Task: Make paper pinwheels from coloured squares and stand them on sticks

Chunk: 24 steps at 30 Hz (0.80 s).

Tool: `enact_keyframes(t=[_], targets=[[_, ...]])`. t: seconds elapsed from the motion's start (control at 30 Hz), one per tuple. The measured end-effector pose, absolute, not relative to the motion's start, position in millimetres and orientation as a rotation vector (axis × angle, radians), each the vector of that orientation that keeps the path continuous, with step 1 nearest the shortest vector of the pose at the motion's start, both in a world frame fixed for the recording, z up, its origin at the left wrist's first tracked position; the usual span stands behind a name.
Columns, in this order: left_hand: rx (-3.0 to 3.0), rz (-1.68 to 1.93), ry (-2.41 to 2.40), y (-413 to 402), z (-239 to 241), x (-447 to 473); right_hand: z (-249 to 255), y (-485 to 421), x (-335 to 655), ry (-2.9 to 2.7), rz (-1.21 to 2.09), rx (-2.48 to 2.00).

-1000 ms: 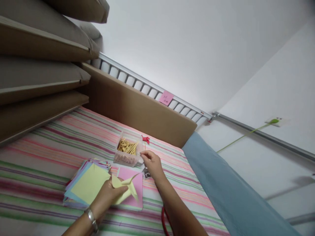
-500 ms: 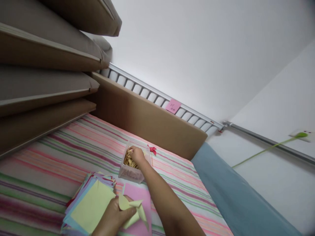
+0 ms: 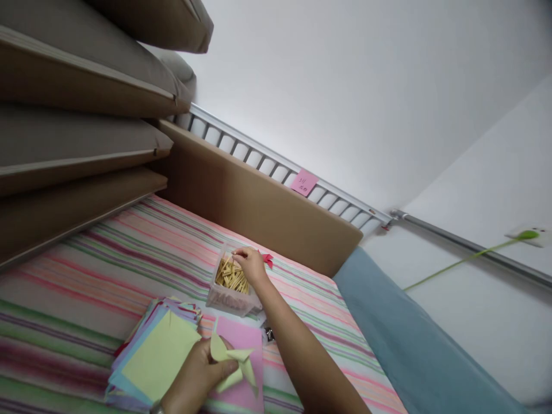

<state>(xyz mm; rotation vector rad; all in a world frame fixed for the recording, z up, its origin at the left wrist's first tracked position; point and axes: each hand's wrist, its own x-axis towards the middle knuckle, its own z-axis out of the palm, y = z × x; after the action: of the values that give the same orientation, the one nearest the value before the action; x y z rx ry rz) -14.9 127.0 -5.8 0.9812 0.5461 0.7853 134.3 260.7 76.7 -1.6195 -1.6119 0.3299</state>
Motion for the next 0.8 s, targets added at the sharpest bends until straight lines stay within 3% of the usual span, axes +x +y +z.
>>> enact_keyframes(t=[0.23,0.4,0.8], targets=[[1.146,0.791,0.549,117,-4,-18,120,150,130,-1.265,0.563,-1.258],[1.282,0.742,0.449,103,6,-23,97,87,135,-0.792,0.976,-1.045],[1.372,0.719,0.393,90,26,-29,76,34,125,-0.745,1.125,-1.132]])
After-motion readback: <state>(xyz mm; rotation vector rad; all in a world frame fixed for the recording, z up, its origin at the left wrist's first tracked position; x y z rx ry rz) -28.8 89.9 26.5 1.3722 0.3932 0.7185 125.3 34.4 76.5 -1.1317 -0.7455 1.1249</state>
